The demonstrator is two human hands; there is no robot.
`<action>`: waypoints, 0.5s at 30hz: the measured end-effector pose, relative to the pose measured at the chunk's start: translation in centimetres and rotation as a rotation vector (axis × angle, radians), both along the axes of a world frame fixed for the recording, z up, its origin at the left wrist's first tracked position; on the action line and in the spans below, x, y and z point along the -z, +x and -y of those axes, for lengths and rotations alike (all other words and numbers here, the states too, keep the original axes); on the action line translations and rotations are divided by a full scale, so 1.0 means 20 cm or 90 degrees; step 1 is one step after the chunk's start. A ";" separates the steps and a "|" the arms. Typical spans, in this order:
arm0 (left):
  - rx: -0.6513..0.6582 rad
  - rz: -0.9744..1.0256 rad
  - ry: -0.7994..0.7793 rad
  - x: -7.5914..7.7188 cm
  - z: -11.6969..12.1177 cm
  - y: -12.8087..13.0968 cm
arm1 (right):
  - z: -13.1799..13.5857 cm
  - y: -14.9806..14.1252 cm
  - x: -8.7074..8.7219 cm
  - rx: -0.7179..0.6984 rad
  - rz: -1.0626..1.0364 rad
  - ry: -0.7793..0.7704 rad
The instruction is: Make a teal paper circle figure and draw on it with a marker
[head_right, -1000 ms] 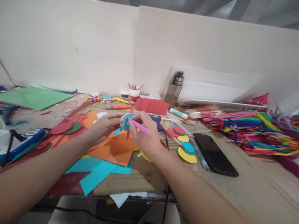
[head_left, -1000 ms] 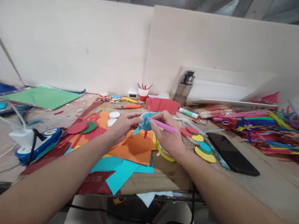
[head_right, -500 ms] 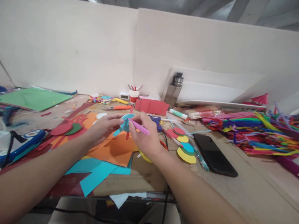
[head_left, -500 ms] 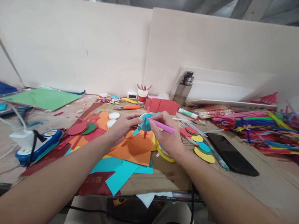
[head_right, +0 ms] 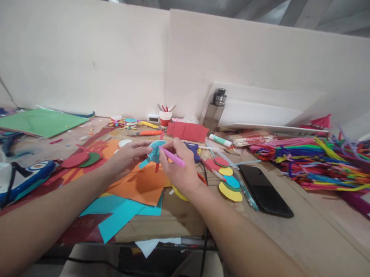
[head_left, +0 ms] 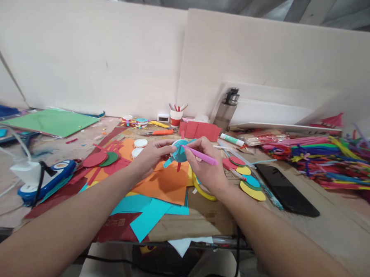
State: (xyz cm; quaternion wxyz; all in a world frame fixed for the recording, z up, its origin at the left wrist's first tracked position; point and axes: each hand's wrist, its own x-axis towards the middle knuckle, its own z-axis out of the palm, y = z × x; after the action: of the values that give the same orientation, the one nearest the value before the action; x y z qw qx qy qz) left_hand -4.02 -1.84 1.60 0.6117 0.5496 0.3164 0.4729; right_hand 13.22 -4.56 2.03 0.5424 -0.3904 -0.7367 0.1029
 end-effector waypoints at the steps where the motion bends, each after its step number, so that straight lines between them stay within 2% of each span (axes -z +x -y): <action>1: 0.000 0.000 -0.001 0.00 0.00 0.00 | 0.00 0.00 0.00 0.001 0.001 0.002; 15: -0.007 0.002 -0.003 0.00 0.00 0.00 | -0.01 0.01 0.01 -0.021 -0.018 -0.017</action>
State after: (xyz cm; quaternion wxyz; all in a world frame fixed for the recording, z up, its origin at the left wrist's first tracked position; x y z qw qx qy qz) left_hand -3.97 -1.91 1.69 0.6108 0.5455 0.3199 0.4764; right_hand 13.35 -4.39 1.91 0.5457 -0.3839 -0.7339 0.1272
